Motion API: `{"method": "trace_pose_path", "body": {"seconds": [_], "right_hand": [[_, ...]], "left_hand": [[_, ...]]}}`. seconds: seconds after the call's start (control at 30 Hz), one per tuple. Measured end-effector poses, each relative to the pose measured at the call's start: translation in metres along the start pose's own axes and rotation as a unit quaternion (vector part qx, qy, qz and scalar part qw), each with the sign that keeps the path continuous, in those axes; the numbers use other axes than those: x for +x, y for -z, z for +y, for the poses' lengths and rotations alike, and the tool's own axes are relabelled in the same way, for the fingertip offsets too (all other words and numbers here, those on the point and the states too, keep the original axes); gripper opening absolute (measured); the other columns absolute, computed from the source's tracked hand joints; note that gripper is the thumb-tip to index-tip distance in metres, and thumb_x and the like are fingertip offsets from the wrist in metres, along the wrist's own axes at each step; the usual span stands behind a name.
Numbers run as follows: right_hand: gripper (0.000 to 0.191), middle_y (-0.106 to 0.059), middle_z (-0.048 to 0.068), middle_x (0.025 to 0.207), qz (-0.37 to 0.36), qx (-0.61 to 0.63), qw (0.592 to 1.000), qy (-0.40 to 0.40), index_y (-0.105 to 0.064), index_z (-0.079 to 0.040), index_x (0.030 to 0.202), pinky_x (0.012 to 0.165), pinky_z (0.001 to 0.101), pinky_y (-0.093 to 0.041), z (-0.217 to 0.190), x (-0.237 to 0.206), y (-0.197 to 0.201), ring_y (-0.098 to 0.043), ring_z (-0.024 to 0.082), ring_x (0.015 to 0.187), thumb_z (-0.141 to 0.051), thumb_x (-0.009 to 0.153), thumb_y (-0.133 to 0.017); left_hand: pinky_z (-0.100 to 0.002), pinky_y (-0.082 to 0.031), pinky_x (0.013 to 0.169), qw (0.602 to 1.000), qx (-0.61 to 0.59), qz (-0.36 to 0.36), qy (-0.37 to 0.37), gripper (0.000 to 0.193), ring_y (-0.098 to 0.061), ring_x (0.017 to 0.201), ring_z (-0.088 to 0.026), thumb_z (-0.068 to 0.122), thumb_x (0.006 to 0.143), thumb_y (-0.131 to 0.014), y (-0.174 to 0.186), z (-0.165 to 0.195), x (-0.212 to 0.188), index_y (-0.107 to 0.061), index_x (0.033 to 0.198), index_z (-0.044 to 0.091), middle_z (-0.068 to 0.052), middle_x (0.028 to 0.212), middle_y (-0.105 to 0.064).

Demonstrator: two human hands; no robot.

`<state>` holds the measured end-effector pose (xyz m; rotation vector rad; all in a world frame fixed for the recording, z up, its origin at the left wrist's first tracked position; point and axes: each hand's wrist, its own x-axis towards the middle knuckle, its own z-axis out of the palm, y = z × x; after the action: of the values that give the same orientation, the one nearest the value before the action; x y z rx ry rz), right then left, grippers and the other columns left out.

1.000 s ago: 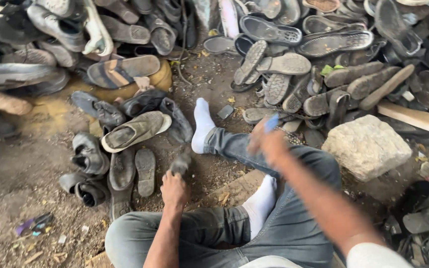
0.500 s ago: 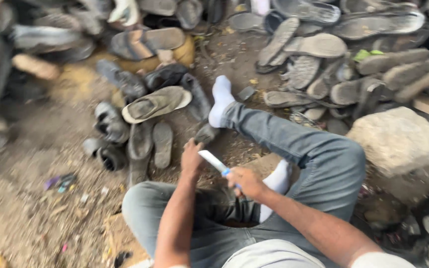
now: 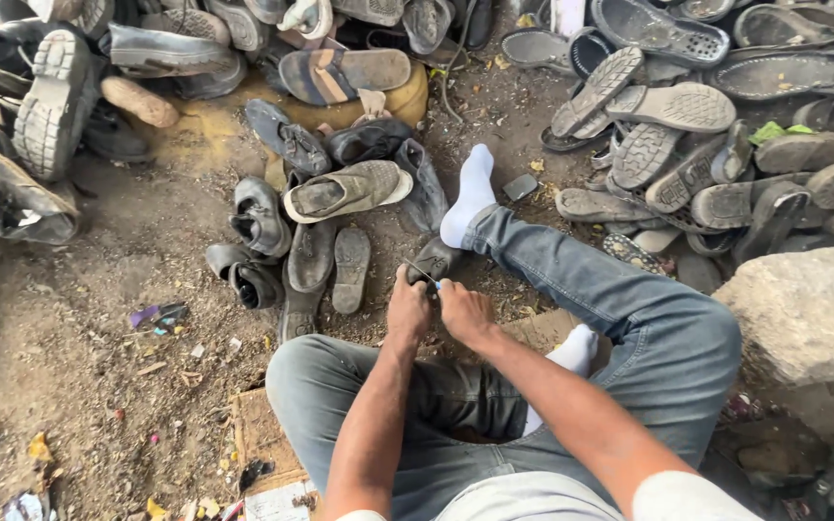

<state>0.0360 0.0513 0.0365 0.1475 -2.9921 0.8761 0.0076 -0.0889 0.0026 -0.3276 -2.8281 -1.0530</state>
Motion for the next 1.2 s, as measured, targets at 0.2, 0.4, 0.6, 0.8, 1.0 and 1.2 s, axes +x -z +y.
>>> {"method": "trace_pose_path", "body": {"seconds": [0.2, 0.4, 0.6, 0.8, 1.0, 1.2], "right_hand": [[0.026, -0.068, 0.022, 0.079, -0.056, 0.041, 0.998, -0.004, -0.053, 0.0, 0.104, 0.059, 0.05, -0.055, 0.016, -0.04, 0.004, -0.068, 0.036, 0.064, -0.014, 0.103, -0.03], [0.029, -0.068, 0.024, 0.079, -0.051, 0.019, 0.998, -0.005, -0.053, 0.001, 0.109, 0.057, 0.0533, -0.054, 0.022, -0.049, -0.004, -0.068, 0.041, 0.063, -0.016, 0.102, -0.03], [0.03, -0.07, 0.026, 0.088, -0.067, 0.046, 0.996, -0.047, -0.054, -0.001, 0.104, 0.064, 0.0577, -0.054, 0.006, -0.013, -0.018, -0.07, 0.045, 0.074, -0.019, 0.103, -0.03], [0.025, -0.071, 0.025, 0.088, -0.086, 0.004, 0.994, -0.071, -0.056, -0.003, 0.104, 0.073, 0.0601, -0.051, 0.017, -0.061, 0.003, -0.069, 0.048, 0.081, -0.021, 0.101, -0.038], [0.029, -0.069, 0.027, 0.085, -0.044, 0.132, 0.986, -0.094, -0.065, -0.002, 0.091, 0.069, 0.0557, -0.051, 0.014, -0.005, -0.014, -0.065, 0.049, 0.078, -0.027, 0.1, -0.054], [0.034, -0.064, 0.029, 0.077, -0.057, 0.255, 0.951, -0.165, -0.066, 0.004, 0.083, 0.063, 0.0519, -0.046, 0.025, -0.036, 0.004, -0.061, 0.049, 0.069, -0.026, 0.098, -0.06]], "left_hand": [[-0.046, -0.053, 0.095, 0.997, 0.018, -0.029, 0.068, 0.023, -0.065, 0.11, -0.043, 0.007, 0.082, -0.069, 0.008, 0.006, 0.002, -0.076, 0.103, 0.003, -0.025, 0.15, -0.04], [-0.045, -0.054, 0.094, 0.998, 0.009, -0.035, 0.06, 0.016, -0.066, 0.107, -0.042, 0.011, 0.086, -0.072, 0.012, 0.012, 0.002, -0.076, 0.098, 0.002, -0.023, 0.148, -0.041], [-0.044, -0.053, 0.098, 0.992, -0.011, -0.052, 0.115, 0.014, -0.067, 0.108, -0.04, 0.009, 0.084, -0.071, 0.013, 0.009, 0.0, -0.077, 0.095, 0.003, -0.02, 0.155, -0.038], [-0.045, -0.049, 0.099, 0.992, -0.064, -0.01, 0.107, 0.019, -0.062, 0.115, -0.044, 0.006, 0.081, -0.073, 0.001, -0.012, 0.0, -0.078, 0.099, 0.002, -0.022, 0.146, -0.045], [-0.043, -0.05, 0.102, 0.994, -0.068, -0.001, 0.083, 0.019, -0.063, 0.116, -0.04, 0.006, 0.081, -0.074, -0.002, -0.017, -0.001, -0.078, 0.099, 0.003, -0.02, 0.14, -0.053], [-0.042, -0.049, 0.1, 0.993, -0.087, -0.054, 0.062, 0.023, -0.06, 0.118, -0.04, 0.016, 0.08, -0.08, -0.008, -0.008, 0.001, -0.079, 0.101, 0.007, -0.021, 0.133, -0.056]]}}
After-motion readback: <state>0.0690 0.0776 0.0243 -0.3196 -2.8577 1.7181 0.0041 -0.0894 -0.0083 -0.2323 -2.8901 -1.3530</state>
